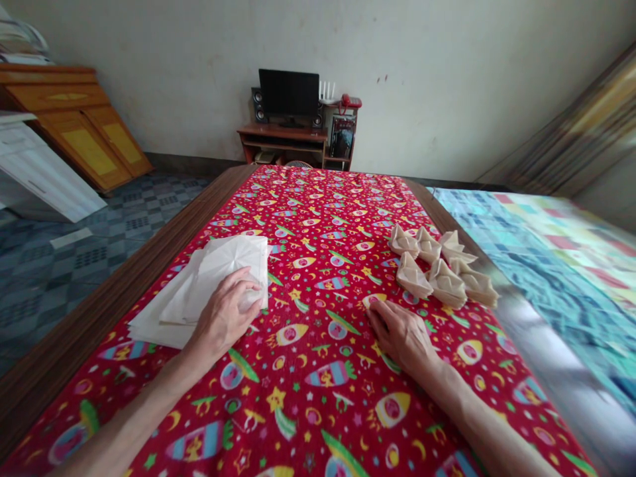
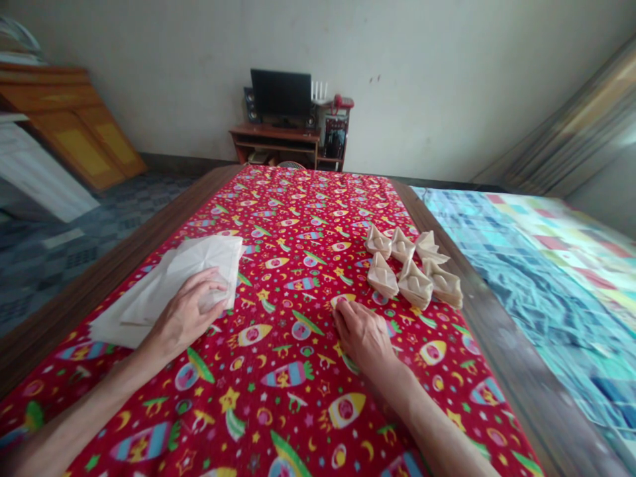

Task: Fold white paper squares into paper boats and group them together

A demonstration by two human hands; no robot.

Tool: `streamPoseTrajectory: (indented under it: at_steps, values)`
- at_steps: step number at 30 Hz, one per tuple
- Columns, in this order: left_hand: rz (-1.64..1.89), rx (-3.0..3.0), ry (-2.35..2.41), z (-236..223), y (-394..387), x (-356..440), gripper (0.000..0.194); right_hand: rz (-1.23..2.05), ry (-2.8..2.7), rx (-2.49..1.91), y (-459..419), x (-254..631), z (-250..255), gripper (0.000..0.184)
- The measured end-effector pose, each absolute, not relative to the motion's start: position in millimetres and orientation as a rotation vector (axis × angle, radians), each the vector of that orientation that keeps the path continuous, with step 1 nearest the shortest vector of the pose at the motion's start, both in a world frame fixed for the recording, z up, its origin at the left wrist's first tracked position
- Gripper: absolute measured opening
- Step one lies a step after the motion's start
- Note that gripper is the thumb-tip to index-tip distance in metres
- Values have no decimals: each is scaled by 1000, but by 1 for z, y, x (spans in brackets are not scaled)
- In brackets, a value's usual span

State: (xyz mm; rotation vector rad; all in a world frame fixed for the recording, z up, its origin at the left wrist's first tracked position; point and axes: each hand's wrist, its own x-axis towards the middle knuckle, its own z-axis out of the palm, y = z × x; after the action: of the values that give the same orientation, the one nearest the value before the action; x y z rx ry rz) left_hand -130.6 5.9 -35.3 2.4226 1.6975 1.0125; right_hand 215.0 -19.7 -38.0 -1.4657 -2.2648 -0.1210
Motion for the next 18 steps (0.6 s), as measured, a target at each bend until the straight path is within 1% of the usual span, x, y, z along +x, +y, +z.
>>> streamPoseTrajectory:
  at_steps: [2, 5, 9, 14, 18]
  values:
    - [1015, 2423, 1737, -35, 3, -128, 13, -128, -2266, -1467, -19, 215, -38, 21]
    - [920, 2472, 1788, -33, -2, -123, 10, -131, -2268, -1465, -19, 215, -38, 21]
    - [842, 2548, 1790, -31, -6, -120, 16, -127, -2261, -1463, -20, 216, -39, 20]
    - [990, 2370, 1696, -30, 1, -127, 18, -125, -2272, -1468, -20, 215, -38, 21]
    - [1105, 2182, 1642, -28, 5, -136, 23, -130, -2276, -1459, -19, 215, -38, 21]
